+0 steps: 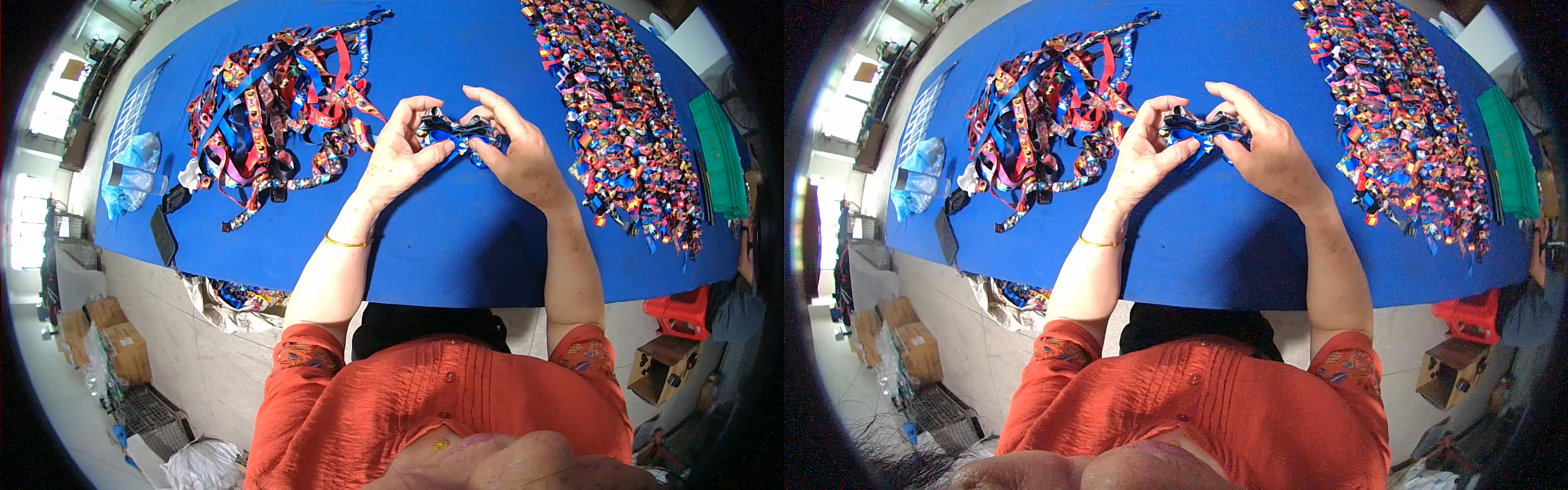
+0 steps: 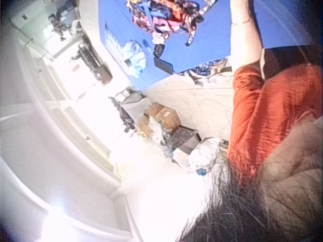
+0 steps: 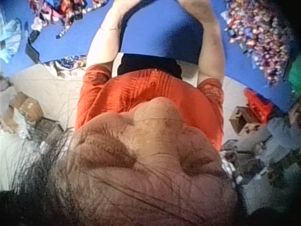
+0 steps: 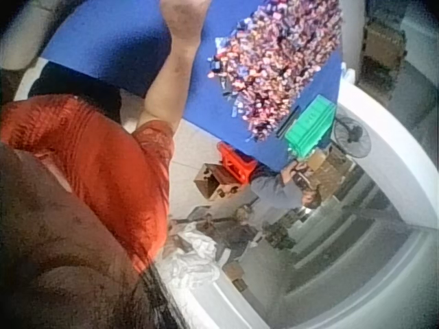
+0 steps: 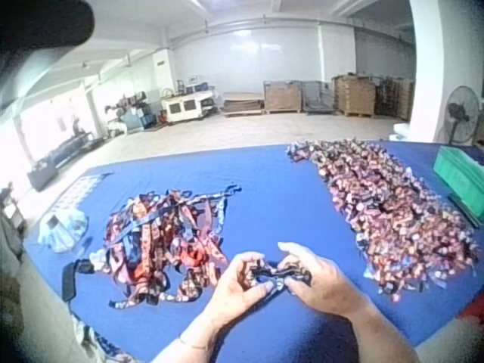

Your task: Inspecting and sorting lanyards at a production workbench.

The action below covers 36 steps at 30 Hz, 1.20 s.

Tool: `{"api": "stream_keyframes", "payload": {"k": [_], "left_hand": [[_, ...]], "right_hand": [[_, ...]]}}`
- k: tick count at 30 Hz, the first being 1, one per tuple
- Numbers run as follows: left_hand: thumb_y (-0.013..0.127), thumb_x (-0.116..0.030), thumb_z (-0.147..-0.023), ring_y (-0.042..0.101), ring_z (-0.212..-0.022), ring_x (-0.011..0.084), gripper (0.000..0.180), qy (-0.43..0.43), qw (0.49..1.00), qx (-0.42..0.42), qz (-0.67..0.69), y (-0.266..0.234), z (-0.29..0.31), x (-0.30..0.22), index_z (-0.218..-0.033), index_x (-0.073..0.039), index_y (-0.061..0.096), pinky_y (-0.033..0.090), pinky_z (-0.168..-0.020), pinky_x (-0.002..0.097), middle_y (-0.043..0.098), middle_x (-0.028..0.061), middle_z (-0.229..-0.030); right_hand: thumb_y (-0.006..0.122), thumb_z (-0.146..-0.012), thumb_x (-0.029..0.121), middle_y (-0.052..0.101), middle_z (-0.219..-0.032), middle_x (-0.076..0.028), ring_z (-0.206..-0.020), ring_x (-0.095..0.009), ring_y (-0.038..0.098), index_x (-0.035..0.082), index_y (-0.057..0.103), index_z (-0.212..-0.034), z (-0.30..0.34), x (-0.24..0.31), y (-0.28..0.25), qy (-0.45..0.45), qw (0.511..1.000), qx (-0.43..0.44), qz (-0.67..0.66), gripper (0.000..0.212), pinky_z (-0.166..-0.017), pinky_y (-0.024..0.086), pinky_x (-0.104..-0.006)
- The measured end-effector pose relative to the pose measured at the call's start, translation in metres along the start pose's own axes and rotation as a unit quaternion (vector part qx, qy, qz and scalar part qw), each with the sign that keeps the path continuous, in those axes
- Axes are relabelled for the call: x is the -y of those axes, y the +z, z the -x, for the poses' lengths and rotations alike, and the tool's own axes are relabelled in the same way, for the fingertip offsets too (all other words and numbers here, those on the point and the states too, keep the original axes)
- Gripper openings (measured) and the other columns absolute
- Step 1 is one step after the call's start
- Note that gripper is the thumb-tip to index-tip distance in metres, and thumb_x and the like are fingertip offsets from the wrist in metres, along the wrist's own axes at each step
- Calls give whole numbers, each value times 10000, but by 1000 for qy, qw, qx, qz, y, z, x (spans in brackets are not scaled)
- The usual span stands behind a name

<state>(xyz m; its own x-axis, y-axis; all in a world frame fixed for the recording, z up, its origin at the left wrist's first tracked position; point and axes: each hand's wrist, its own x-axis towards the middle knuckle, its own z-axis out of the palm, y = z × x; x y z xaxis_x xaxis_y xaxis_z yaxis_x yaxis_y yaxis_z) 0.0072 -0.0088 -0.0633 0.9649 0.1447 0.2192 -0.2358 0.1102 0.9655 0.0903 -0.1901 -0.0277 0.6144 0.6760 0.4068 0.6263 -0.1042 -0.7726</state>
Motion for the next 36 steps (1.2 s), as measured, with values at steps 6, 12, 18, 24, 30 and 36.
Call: {"api": "stream_keyframes", "payload": {"k": [6, 12, 18, 24, 30, 36], "left_hand": [[761, -9, -817, 579, -1031, 118, 529, 25, 999, -4, -26, -1, 0, 8, -1275, -55, 501, 504, -860, 237, 600, 55, -1129], [751, 1, -826, 607, -988, 108, 503, -17, 1000, -23, -2, 0, 0, 4, -1262, -46, 504, 523, -817, 220, 629, 69, -1127], [704, 58, -841, 607, -900, 71, 353, -6, 999, -30, 10, 2, -1, 3, -1119, -34, 507, 516, -755, 199, 638, 38, -1003], [766, -3, -819, 622, -958, 101, 347, 4, 999, -40, 4, -2, -1, 10, -1068, -47, 528, 524, -814, 236, 657, 55, -1044], [760, 1, -822, 617, -965, 102, 338, -22, 999, -48, -2, -3, -1, 8, -1063, -44, 527, 522, -825, 239, 652, 61, -1062], [721, 32, -840, 588, -825, 44, 319, 9, 999, -40, 10, 0, -1, 8, -1072, -49, 517, 491, -684, 183, 637, 14, -948]], "right_hand": [[662, -797, -47, 681, -993, -124, -873, -201, 660, 45, 503, -1345, 0, 0, 1, 18, 1000, 3, -5, 577, -775, 517, -313], [707, -783, -9, 682, -1055, -111, -868, -190, 655, 61, 554, -1299, 0, -11, 4, -19, 999, -27, 14, 542, -764, 517, -300], [729, -786, 10, 685, -1059, -73, -872, -138, 642, 48, 589, -1225, 1, -18, 4, 23, 999, -17, -36, 463, -754, 517, -286], [748, -783, 3, 652, -1011, -17, -909, -79, 608, 36, 594, -1167, 1, -26, 4, 72, 991, 19, -109, 415, -788, 513, -258], [760, -785, -6, 615, -1114, -39, -999, -92, 586, 21, 521, -1256, 2, -22, 6, 77, 969, 59, -225, 529, -870, 499, -248], [763, -776, -7, 646, -1036, -49, -946, -102, 611, 29, 484, -1305, -1, -16, 12, 56, 989, 4, -140, 599, -848, 509, -264]]}}
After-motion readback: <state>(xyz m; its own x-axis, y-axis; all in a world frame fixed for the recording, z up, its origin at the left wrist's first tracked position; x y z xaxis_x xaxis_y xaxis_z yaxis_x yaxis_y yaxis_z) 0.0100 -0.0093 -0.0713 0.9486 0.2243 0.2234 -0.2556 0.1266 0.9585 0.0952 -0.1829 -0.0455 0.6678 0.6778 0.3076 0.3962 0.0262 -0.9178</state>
